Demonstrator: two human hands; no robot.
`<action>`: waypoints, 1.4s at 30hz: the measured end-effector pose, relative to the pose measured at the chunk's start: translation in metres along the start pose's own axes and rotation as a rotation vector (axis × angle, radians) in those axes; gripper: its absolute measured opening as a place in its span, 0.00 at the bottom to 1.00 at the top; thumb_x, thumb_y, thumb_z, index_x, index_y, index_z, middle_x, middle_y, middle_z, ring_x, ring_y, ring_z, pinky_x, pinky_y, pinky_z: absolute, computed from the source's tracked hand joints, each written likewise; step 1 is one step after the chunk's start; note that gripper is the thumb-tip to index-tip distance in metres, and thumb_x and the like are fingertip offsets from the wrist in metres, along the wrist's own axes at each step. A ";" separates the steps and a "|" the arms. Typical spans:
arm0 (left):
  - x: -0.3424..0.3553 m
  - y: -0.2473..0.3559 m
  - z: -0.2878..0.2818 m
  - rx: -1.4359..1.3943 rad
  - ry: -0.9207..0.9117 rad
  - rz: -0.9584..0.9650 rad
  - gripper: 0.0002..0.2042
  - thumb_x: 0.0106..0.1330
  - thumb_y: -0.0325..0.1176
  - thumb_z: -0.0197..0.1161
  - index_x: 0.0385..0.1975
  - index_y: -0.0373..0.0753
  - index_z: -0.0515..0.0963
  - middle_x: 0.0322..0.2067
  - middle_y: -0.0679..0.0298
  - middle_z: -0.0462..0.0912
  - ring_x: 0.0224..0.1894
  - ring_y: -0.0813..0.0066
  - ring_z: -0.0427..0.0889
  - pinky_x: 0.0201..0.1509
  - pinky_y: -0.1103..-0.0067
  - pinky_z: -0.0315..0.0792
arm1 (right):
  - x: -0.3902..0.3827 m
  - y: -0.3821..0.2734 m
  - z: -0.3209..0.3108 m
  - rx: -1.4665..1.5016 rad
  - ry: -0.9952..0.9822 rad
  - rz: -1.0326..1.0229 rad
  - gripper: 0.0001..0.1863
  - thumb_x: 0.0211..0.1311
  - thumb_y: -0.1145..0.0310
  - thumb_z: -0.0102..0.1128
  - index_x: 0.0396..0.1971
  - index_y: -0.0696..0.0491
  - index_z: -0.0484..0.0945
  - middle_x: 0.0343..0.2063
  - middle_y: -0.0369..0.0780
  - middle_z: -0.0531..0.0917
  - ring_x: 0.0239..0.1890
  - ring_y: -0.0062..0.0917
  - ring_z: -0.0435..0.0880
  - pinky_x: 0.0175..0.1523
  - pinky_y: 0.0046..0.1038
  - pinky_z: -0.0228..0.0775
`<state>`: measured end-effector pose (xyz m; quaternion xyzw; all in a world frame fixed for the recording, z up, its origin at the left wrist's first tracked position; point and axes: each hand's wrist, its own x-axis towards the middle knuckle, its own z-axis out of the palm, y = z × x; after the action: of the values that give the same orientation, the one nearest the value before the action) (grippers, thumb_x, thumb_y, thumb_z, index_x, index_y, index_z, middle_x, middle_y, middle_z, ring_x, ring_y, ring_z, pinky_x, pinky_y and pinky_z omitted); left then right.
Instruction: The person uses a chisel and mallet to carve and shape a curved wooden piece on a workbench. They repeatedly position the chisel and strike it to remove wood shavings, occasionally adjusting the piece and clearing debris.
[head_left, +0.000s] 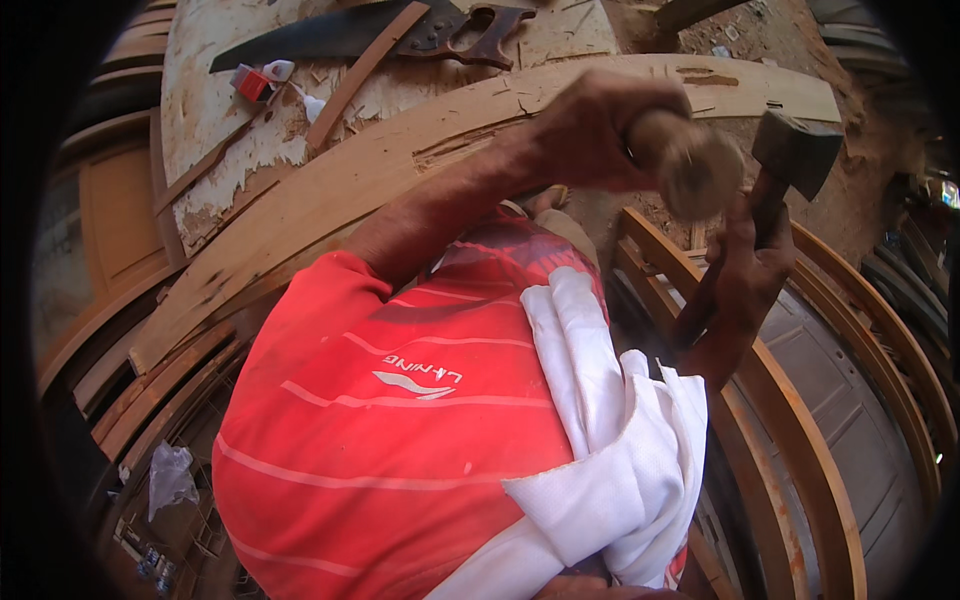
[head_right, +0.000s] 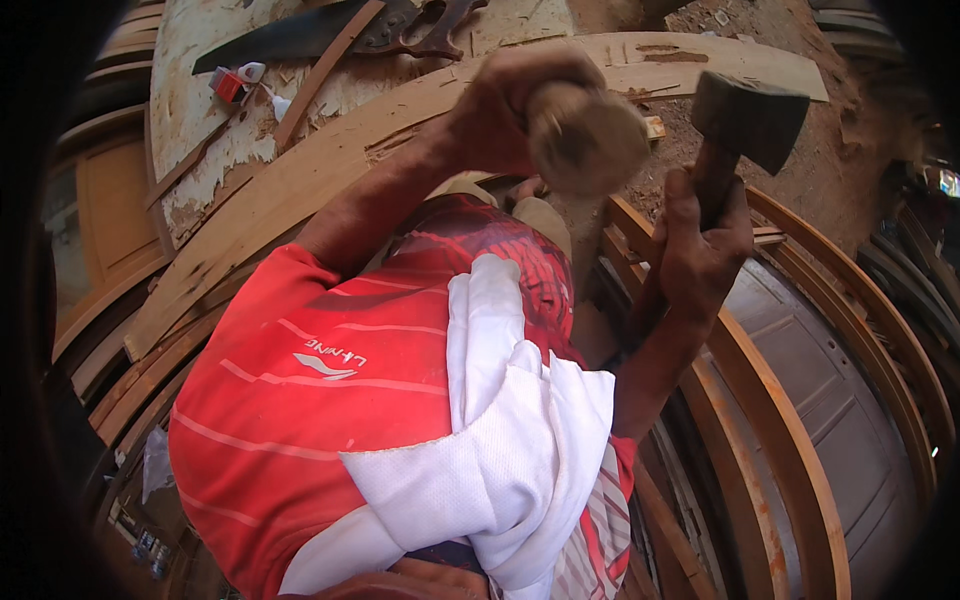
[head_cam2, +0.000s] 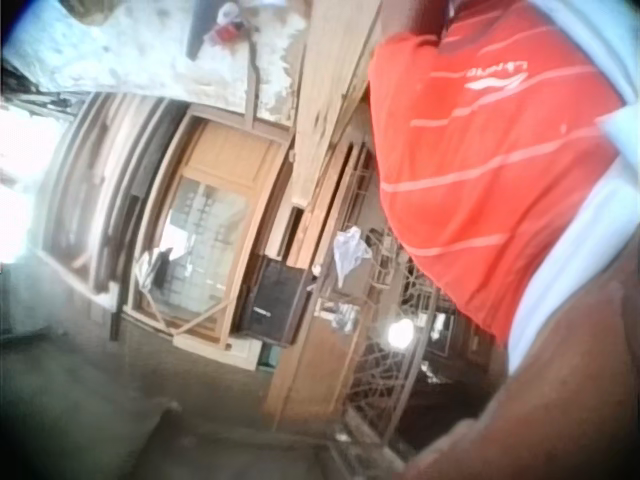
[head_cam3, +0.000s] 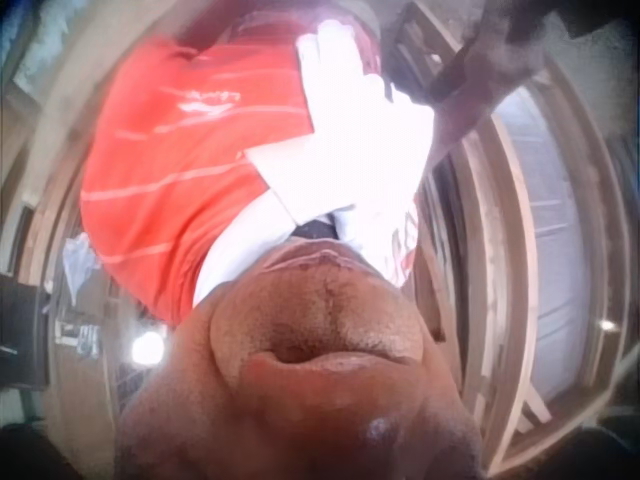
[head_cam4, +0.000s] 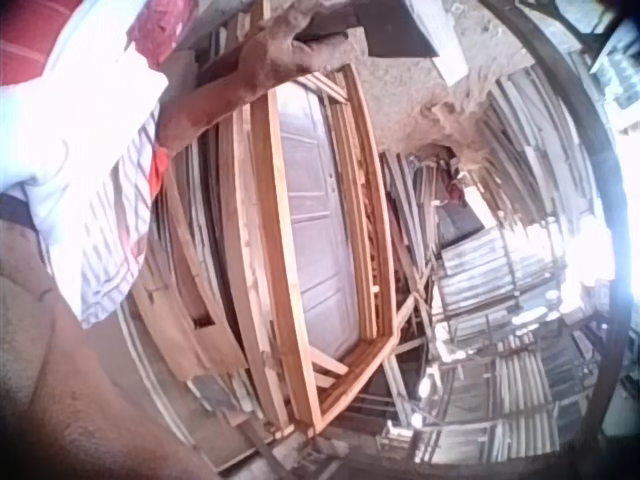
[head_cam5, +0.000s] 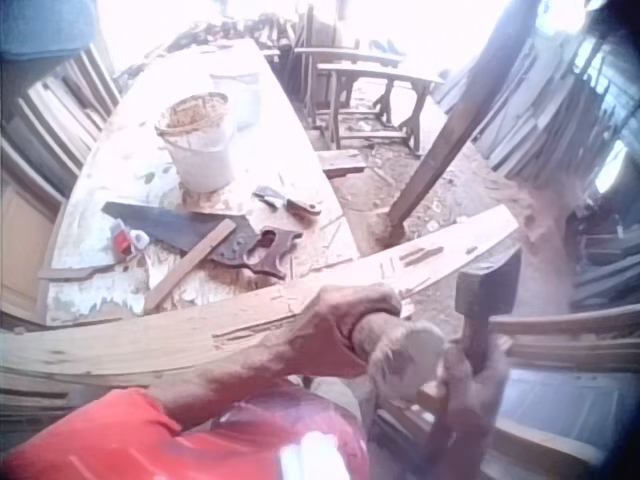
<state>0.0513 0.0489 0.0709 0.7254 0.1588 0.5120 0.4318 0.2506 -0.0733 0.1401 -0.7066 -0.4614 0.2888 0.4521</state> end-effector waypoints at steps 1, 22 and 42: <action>-0.001 0.004 0.011 0.074 -0.119 0.053 0.18 0.50 0.35 0.79 0.39 0.41 0.79 0.35 0.63 0.85 0.36 0.63 0.86 0.40 0.69 0.80 | -0.003 0.002 -0.002 0.127 0.032 0.037 0.16 0.70 0.59 0.63 0.43 0.58 0.77 0.24 0.34 0.77 0.21 0.16 0.73 0.27 0.21 0.66; -0.010 -0.043 0.060 0.264 -0.356 0.169 0.17 0.47 0.32 0.78 0.36 0.43 0.79 0.28 0.62 0.79 0.31 0.58 0.83 0.32 0.67 0.76 | -0.059 0.083 -0.025 0.419 0.131 0.145 0.18 0.76 0.61 0.54 0.52 0.61 0.71 0.24 0.38 0.74 0.22 0.18 0.72 0.27 0.20 0.67; -0.013 -0.050 0.057 0.265 -0.332 0.156 0.16 0.48 0.32 0.77 0.37 0.43 0.81 0.30 0.64 0.79 0.33 0.59 0.84 0.32 0.67 0.76 | -0.121 0.072 -0.006 0.209 0.305 -0.254 0.24 0.74 0.51 0.57 0.30 0.59 0.72 0.20 0.41 0.75 0.25 0.25 0.80 0.32 0.28 0.75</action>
<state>0.1063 0.0431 0.0176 0.8602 0.0949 0.3923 0.3118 0.2339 -0.1979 0.0765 -0.6277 -0.4405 0.1655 0.6201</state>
